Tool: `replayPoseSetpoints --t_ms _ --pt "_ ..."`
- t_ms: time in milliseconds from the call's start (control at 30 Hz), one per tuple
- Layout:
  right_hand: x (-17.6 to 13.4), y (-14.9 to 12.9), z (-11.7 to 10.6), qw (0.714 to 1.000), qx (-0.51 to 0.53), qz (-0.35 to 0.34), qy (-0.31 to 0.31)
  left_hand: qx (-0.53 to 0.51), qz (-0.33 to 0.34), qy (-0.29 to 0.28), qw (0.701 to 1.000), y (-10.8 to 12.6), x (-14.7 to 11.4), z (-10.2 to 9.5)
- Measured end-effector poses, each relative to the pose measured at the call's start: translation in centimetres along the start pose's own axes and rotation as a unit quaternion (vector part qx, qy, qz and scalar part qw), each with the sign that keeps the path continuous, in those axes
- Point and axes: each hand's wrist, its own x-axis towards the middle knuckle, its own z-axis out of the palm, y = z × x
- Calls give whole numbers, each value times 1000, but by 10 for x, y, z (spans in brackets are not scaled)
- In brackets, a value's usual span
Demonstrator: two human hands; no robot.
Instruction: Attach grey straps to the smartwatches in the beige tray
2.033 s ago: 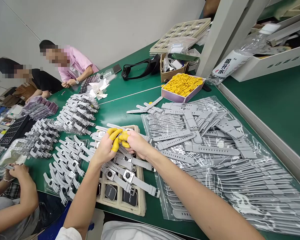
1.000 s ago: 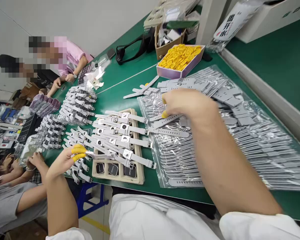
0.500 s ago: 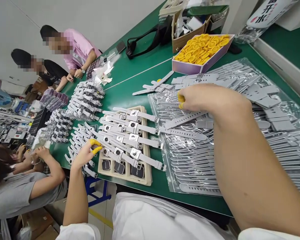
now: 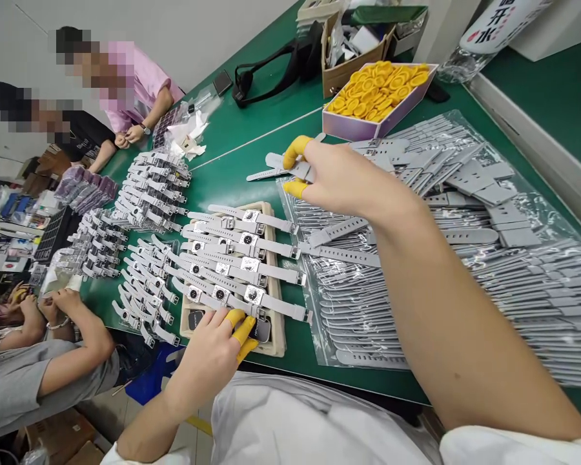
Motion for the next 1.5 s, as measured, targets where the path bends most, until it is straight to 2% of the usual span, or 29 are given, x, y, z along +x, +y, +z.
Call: replayPoseSetpoints --t_ms 133,233,333,433,500,567,633,700,767,800,833,867,933,1033,1133,1333,1500 --pt "-3 -7 0 996 82 -27 -37 31 41 -34 998 -4 6 -4" --pt "-4 -8 0 983 169 -41 -50 36 63 -16 997 -6 11 3" --pt "-3 -5 0 966 241 -85 -23 49 75 1 996 -10 14 7" --pt "-1 -8 2 956 267 -114 36 -32 88 -15 995 -24 15 -14" --pt "-1 -14 5 948 290 -119 57 -148 65 13 987 -40 21 -36" --pt "-2 -25 13 931 343 -119 35 -264 -2 85 961 -62 36 -52" --pt "-4 -37 26 904 412 -112 -19 -362 -86 183 910 -86 59 -52" --pt "-6 -47 44 873 472 -94 -73 -467 -125 249 839 -107 89 -33" --pt "-7 -54 65 851 508 -61 -114 -548 -130 296 772 -120 115 -4" --pt "-7 -56 75 845 516 -40 -132 -579 -132 300 747 -124 125 10" --pt "-7 -58 84 842 518 -22 -152 -592 -129 295 739 -125 132 23" --pt "-7 -58 92 840 515 -7 -171 -589 -120 291 745 -126 136 33" --pt "-8 -58 103 839 503 17 -208 -554 -96 284 777 -124 135 44" --pt "-10 -57 108 836 495 47 -231 -492 -65 293 817 -122 128 46" --pt "-12 -55 106 834 493 56 -243 -470 -40 312 824 -122 124 45" --pt "-15 -55 103 816 490 60 -301 -471 -21 304 828 -123 121 47" --pt "-16 -58 105 799 532 92 -266 -481 -20 314 819 -121 120 47"
